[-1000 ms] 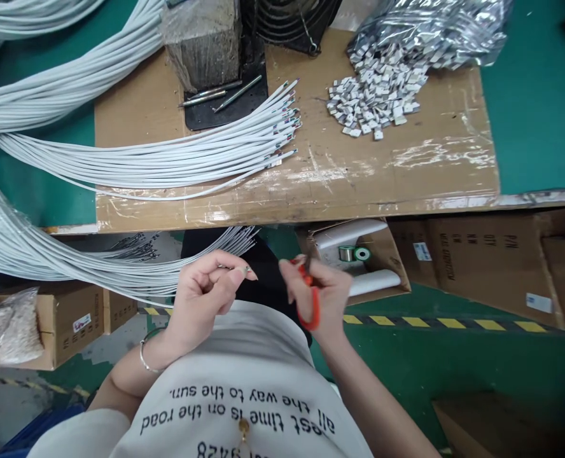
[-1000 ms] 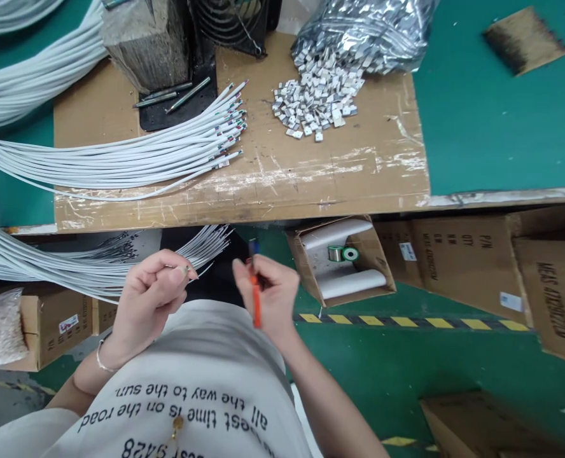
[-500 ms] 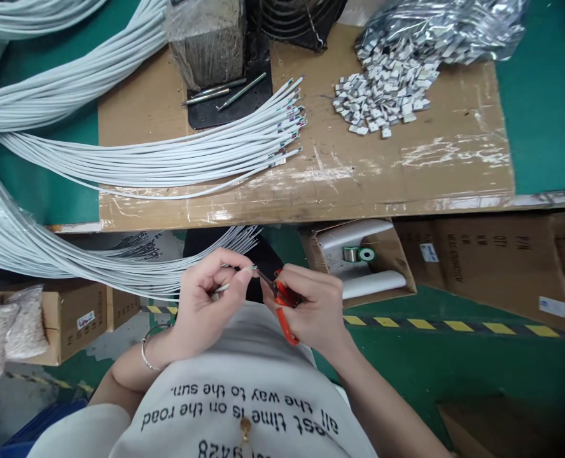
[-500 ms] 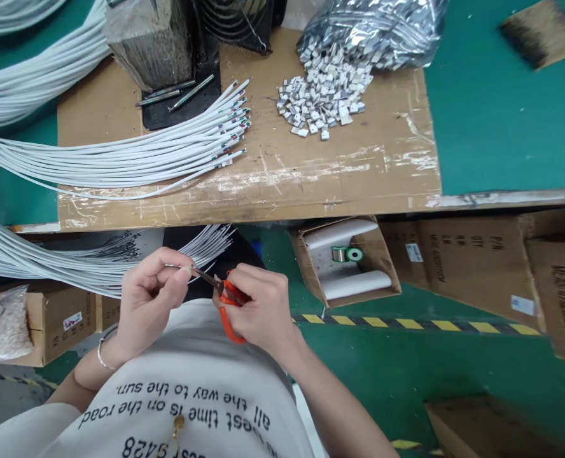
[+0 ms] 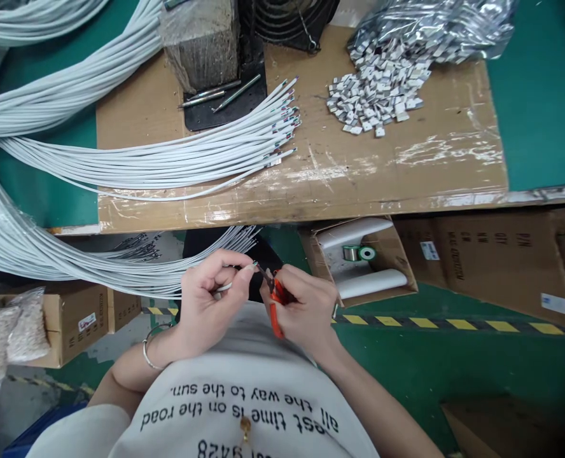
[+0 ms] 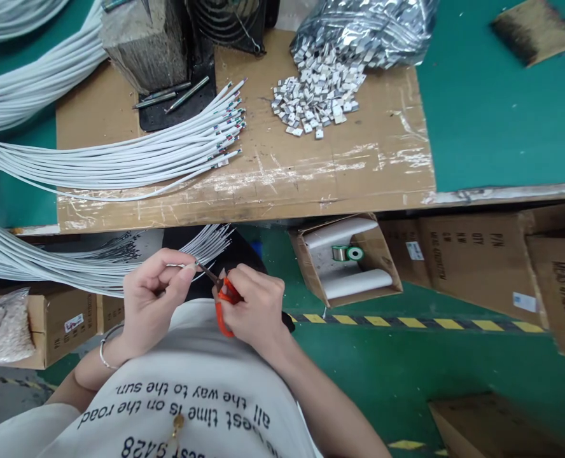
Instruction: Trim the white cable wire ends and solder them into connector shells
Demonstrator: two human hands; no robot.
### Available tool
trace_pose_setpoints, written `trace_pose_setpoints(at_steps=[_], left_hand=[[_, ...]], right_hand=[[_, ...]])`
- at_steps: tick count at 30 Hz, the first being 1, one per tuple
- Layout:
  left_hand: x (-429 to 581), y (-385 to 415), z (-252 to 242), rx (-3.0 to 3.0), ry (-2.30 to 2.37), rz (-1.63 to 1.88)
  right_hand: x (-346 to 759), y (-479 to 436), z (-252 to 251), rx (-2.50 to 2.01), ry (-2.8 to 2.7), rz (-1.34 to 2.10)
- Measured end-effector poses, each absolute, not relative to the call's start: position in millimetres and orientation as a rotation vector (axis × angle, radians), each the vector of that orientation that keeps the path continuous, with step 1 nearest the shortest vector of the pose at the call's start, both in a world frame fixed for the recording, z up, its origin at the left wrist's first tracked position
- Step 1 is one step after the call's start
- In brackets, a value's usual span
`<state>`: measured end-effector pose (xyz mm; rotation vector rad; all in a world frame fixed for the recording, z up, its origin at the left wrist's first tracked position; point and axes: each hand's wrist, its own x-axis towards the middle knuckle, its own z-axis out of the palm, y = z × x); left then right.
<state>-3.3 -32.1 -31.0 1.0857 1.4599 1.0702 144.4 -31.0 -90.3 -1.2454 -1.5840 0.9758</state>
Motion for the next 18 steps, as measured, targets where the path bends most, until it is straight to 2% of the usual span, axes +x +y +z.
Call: trace_pose_setpoints(at_steps=[4,7,11,15,18], left_hand=[[-7.9,-38.7,-34.6,1.053,1.453,1.06],[-17.7,-46.2,-40.5,0.935,1.537,1.175],[-22.7,-46.6,-45.8,0.797,1.404,1.035],[-20.1,-41.1,-44.7,0.81,1.385,1.039],[-19.0,-39.9,-43.6,0.825,1.394,1.036]], right_hand=[[146.1,-28.6,-103.8,-1.32,-1.368,1.008],[166.3,-17.3,-114.9,-1.432,-1.116,0.962],[188.9,-13.9,-126.1,-1.561,-0.928,0.993],[201.2,-10.5,-125.5,-1.707,-0.98,1.139],[215.2,8.6,-108.1,-2.002,-1.281,1.122]])
